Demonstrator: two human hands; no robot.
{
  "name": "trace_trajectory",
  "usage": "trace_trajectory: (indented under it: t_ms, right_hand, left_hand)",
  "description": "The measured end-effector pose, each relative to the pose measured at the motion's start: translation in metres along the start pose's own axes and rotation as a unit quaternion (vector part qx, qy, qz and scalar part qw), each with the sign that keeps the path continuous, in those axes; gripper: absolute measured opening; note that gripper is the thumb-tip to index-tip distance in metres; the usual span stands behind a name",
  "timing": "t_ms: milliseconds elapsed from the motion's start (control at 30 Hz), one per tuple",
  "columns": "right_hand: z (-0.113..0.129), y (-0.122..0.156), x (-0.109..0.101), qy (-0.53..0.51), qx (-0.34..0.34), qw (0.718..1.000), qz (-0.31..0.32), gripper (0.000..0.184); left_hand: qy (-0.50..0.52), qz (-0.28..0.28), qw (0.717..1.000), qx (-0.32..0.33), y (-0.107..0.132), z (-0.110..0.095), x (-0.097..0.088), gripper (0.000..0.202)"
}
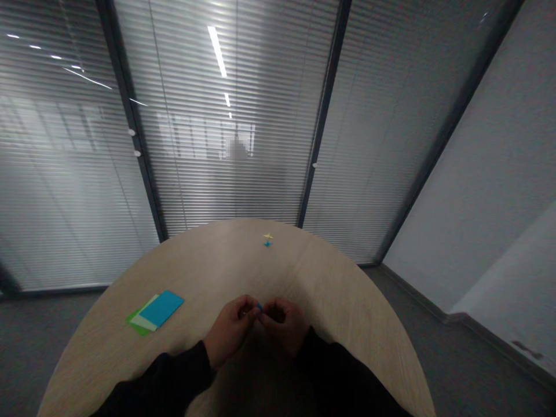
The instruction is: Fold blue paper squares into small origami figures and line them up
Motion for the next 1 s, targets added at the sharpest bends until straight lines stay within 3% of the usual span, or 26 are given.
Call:
trace_trajectory:
  t_ms: [333,533,667,833,1000]
  right_hand:
    - [0.006,0.000,0.006,0.005,-0.009,1.000,0.027,0.023]
    - [0.004,-0.001,0.003,0.048,-0.020,0.999,-0.005,0.015]
    - [0.011,0.001,-0.005,0.095,-0.030,0.993,-0.063,0.011]
    - [0.028,0.003,-0.007,0.106,-0.095,0.987,-0.078,0.007]
    - [0.027,0.003,-0.008,0.106,-0.107,0.983,-0.103,0.004]
  left_hand:
    - [-0.060,-0.015,0.998,0.015,-0.002,0.002,0.000,0.020]
    - [0.046,0.000,0.999,-0.009,-0.001,0.002,0.001,0.022]
    - [0.096,-0.040,0.994,-0.024,0.001,0.004,-0.003,0.024]
    - [0.098,-0.076,0.992,-0.025,0.001,0.010,-0.008,0.024]
    - [0.135,-0.044,0.989,-0.036,0.001,0.008,-0.003,0.022]
Point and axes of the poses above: each hand's wrist, its own y-axis away from the middle knuckle, its own x-axis out of the palm, z = x × y, the point moved 8 cm from there along -y, towards the middle knuckle, and after that the axes turned 4 degrees about z, right-handed, at the moved point
